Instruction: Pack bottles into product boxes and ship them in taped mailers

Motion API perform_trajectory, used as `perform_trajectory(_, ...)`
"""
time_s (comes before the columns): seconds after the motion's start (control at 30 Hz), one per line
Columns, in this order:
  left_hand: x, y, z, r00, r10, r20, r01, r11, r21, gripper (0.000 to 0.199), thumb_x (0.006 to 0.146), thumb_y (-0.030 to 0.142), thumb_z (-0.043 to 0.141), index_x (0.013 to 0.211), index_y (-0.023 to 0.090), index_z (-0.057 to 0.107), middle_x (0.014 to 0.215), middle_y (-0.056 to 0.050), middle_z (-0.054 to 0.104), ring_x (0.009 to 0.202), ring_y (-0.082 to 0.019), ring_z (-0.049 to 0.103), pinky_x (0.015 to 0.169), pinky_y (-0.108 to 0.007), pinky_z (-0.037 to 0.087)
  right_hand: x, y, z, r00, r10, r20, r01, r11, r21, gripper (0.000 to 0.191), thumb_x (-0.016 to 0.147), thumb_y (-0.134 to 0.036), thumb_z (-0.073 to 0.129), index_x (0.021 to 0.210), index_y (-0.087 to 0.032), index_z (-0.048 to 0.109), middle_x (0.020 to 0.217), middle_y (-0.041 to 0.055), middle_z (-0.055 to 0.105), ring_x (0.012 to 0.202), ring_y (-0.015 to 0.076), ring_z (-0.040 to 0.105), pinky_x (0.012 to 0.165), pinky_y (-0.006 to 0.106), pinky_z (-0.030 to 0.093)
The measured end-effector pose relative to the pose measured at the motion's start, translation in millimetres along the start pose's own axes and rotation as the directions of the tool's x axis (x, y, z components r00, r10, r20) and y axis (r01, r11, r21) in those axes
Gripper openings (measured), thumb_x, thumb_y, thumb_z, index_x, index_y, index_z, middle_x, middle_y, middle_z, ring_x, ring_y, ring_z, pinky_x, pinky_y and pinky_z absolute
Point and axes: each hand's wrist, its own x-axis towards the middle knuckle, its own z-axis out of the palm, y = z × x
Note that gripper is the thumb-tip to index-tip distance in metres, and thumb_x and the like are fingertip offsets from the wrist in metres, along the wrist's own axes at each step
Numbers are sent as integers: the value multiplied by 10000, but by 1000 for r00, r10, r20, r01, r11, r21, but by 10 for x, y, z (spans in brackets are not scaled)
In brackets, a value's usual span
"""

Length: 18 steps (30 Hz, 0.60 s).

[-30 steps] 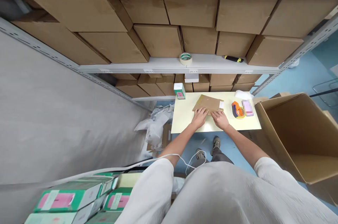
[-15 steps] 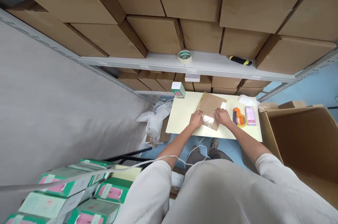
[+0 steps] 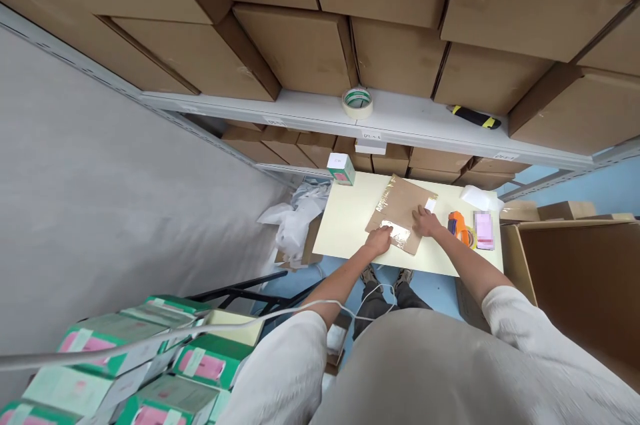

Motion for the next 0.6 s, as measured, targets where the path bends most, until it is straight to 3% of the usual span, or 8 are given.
perform_trajectory(0.2, 35, -71, -43, 995, -35, 92, 34, 999, 9, 530, 1045, 194, 454, 1575, 188, 474, 1675, -190, 482, 1463, -309, 581, 1233, -480, 408, -51, -214, 78, 997, 74, -14, -74, 997, -9, 701, 1015, -412, 577, 1651, -172, 408, 1772, 249, 251, 1546, 410, 391, 1183, 507, 386)
perform_trajectory(0.37, 90, -203, -28, 989, -63, 134, 63, 998, 11, 678, 1018, 282, 513, 1671, 205, 348, 1819, -210, 201, 1659, -346, 308, 1317, -615, 234, -55, -362, 46, 996, 94, 1, -94, 995, -29, 656, 995, -488, 589, 1561, -163, 522, 1651, 260, 427, 1450, 405, 495, 1133, 483, 412)
perform_trajectory(0.5, 157, -297, -50, 991, -83, 104, 85, 996, -15, 722, 1036, 322, 483, 1715, 218, 260, 1828, -198, 182, 1684, -332, 245, 1334, -632, 157, -70, -550, 102, 997, 81, 5, -81, 995, -51, 671, 976, -558, 611, 1510, -154, 574, 1531, 263, 554, 1398, 399, 544, 1140, 498, 394)
perform_trajectory(0.6, 184, -299, -95, 991, -95, 98, 98, 995, -24, 727, 1033, 342, 500, 1708, 192, 273, 1818, -216, 202, 1673, -354, 261, 1330, -633, 172, -23, -574, 52, 998, 64, 8, -64, 998, -24, 563, 1007, -529, 568, 1430, -163, 635, 1391, 221, 662, 1313, 364, 610, 1131, 483, 400)
